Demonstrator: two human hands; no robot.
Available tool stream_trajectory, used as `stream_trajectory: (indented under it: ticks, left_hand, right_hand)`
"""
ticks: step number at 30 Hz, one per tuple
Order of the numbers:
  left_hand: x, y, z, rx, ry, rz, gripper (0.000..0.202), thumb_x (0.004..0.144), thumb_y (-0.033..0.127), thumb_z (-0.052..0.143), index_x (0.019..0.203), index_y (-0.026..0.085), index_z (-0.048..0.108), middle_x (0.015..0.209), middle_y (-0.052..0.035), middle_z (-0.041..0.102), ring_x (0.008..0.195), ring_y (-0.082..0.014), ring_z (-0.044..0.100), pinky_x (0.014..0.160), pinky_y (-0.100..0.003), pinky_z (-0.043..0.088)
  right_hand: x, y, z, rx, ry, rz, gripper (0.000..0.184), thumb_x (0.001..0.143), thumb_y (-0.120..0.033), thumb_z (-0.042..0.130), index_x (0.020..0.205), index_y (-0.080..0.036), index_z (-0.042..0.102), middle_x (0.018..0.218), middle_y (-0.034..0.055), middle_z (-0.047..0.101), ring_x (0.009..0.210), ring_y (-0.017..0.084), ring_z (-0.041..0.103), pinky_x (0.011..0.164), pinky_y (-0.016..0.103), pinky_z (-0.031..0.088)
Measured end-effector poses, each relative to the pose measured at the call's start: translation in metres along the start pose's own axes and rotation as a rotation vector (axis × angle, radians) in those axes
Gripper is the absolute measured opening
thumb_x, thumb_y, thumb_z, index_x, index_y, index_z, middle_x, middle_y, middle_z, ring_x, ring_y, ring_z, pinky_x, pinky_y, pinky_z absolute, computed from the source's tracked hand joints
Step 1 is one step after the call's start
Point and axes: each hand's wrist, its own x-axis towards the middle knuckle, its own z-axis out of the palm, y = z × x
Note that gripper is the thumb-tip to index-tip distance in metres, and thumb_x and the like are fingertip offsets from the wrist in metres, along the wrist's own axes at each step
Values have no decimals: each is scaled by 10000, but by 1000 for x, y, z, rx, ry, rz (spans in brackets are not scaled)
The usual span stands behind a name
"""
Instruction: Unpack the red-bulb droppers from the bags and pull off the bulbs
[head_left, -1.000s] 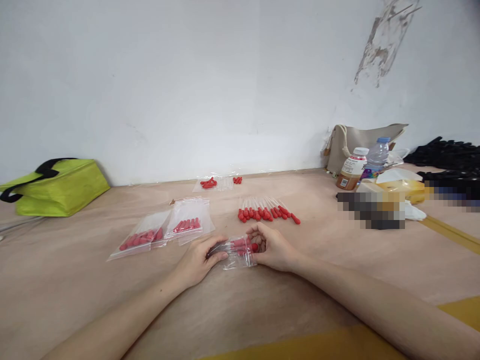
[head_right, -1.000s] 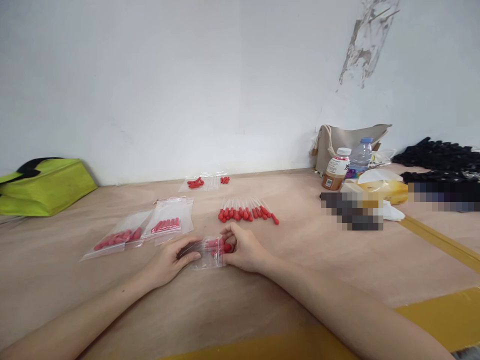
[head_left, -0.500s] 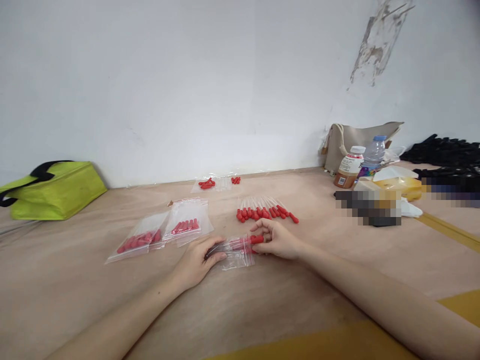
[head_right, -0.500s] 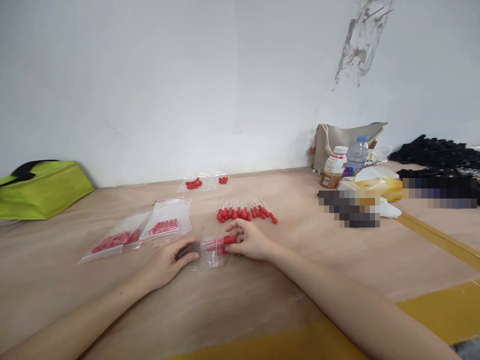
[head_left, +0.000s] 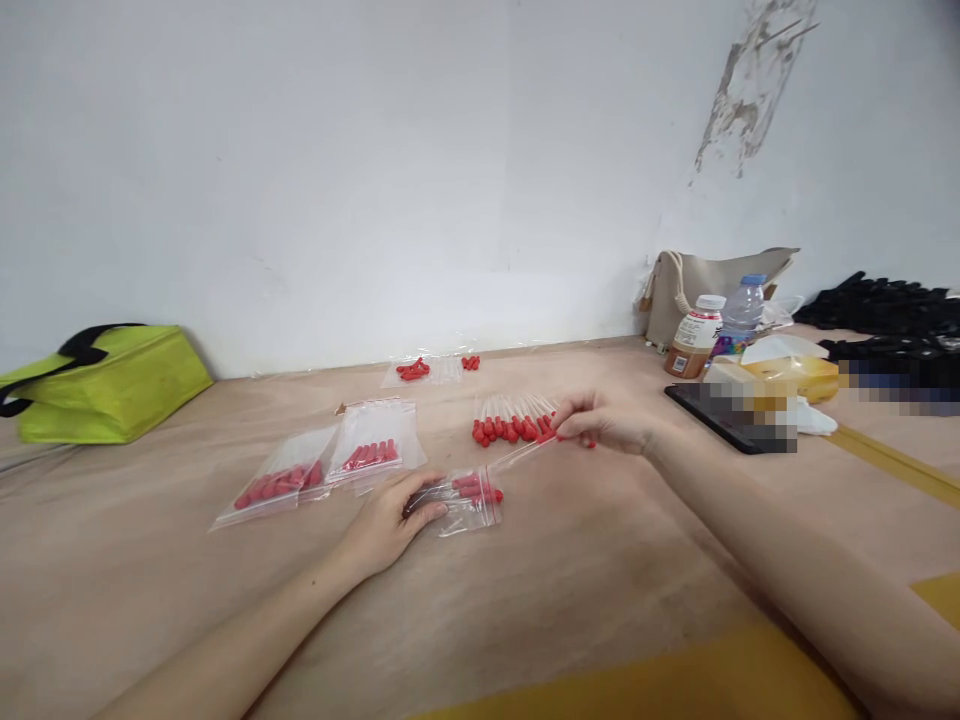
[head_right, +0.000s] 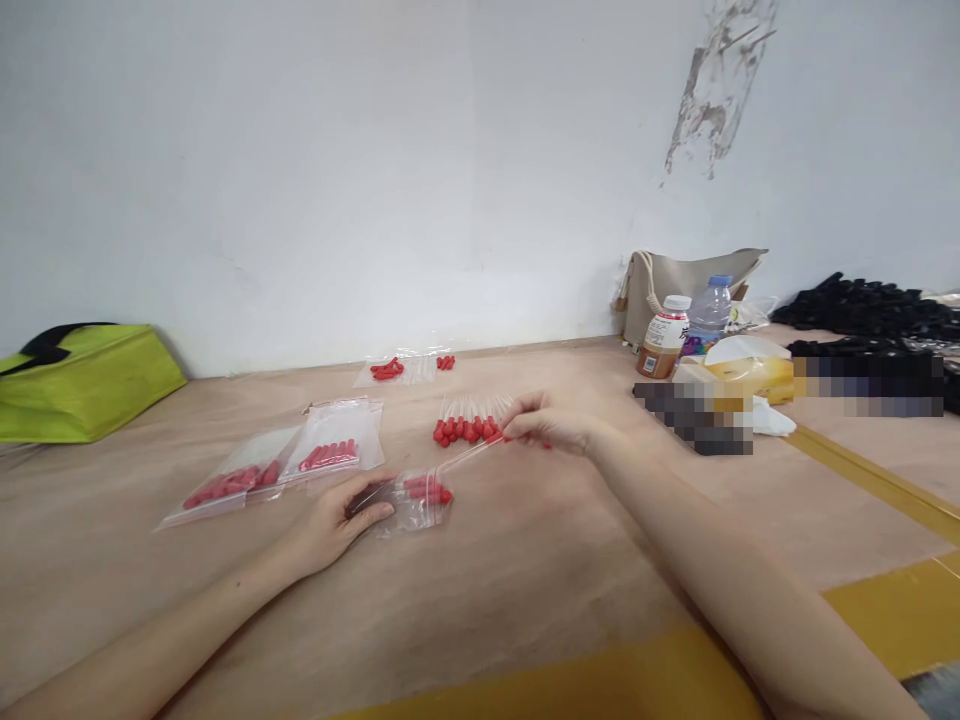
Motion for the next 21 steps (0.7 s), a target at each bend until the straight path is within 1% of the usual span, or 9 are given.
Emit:
stream_trajectory:
  ticks: [2, 4, 6, 8, 9, 11, 14, 18, 21]
  left_hand:
    - [0, -2, 0, -9, 9, -6, 335, 827, 410, 489, 1106, 229, 532, 1091, -34, 608, 983, -195, 566, 837, -325, 454]
    - [1, -3, 0, -12, 9, -3, 328, 826, 409, 491, 1096, 228, 537, 1084, -33, 611, 982, -194, 566, 835, -323, 454]
    - [1, -2, 0, -9, 6, 0, 326, 825, 409, 493, 1092, 228, 539, 1087, -32, 609, 988, -193, 563, 843, -322, 450]
    - [1, -1, 0, -8, 1, -1, 326, 826, 407, 491, 1095, 228, 537, 1089, -31, 608, 988, -192, 562, 845, -322, 448]
    - [1, 0, 0, -8, -1, -3, 325, 827, 406, 489, 1096, 229, 536, 1090, -31, 607, 987, -192, 562, 845, -323, 447]
    - [1, 0, -1, -8, 1, -5, 322, 829, 404, 485, 1097, 233, 536, 1088, -29, 607, 985, -192, 562, 842, -323, 448]
    - [1, 1, -2, -8, -1, -5, 318, 831, 409, 477, 1092, 238, 537, 1082, -30, 608, 980, -195, 562, 839, -328, 449]
    - [1, 2, -2, -12, -9, 0, 323, 833, 417, 469, 1092, 236, 538, 1075, -37, 608, 968, -202, 565, 829, -339, 452]
    - [1, 3, -2, -6, -8, 2, 321, 833, 416, 470, 1091, 237, 539, 1070, -33, 611, 964, -200, 568, 827, -333, 453]
  right_hand:
    - [1, -8, -24, 47, 96, -38, 129, 510, -182, 711, 607, -134, 639, 538, 6, 605, 440, 63, 483, 418, 195, 376]
    - [4, -8, -38, 89, 253, -109, 152, 496, -188, 727, 608, -134, 638, 586, 21, 620, 469, 68, 497, 450, 208, 406]
    - [10, 0, -38, 101, 445, -197, 167, 507, -221, 730, 607, -136, 627, 627, 35, 629, 496, 77, 513, 484, 222, 431]
    - [16, 11, -27, 62, 619, -273, 183, 531, -258, 716, 630, -138, 620, 655, 43, 635, 523, 91, 533, 513, 231, 449]
    - [20, 17, -18, 13, 676, -294, 194, 548, -273, 702, 662, -137, 624, 667, 46, 639, 536, 100, 545, 523, 235, 454]
    - [25, 29, -1, -147, 723, -260, 220, 590, -298, 658, 741, -140, 633, 621, 38, 631, 528, 122, 560, 499, 240, 441]
    - [30, 41, 16, -380, 715, -232, 232, 642, -315, 590, 803, -154, 634, 597, 21, 623, 534, 131, 571, 505, 240, 434]
    - [31, 48, 22, -546, 707, -284, 200, 646, -337, 579, 740, -163, 605, 787, 40, 622, 613, 118, 575, 587, 245, 459]
    - [30, 50, 22, -608, 709, -314, 239, 665, -407, 572, 685, -170, 588, 798, 39, 587, 593, 112, 549, 577, 246, 448]
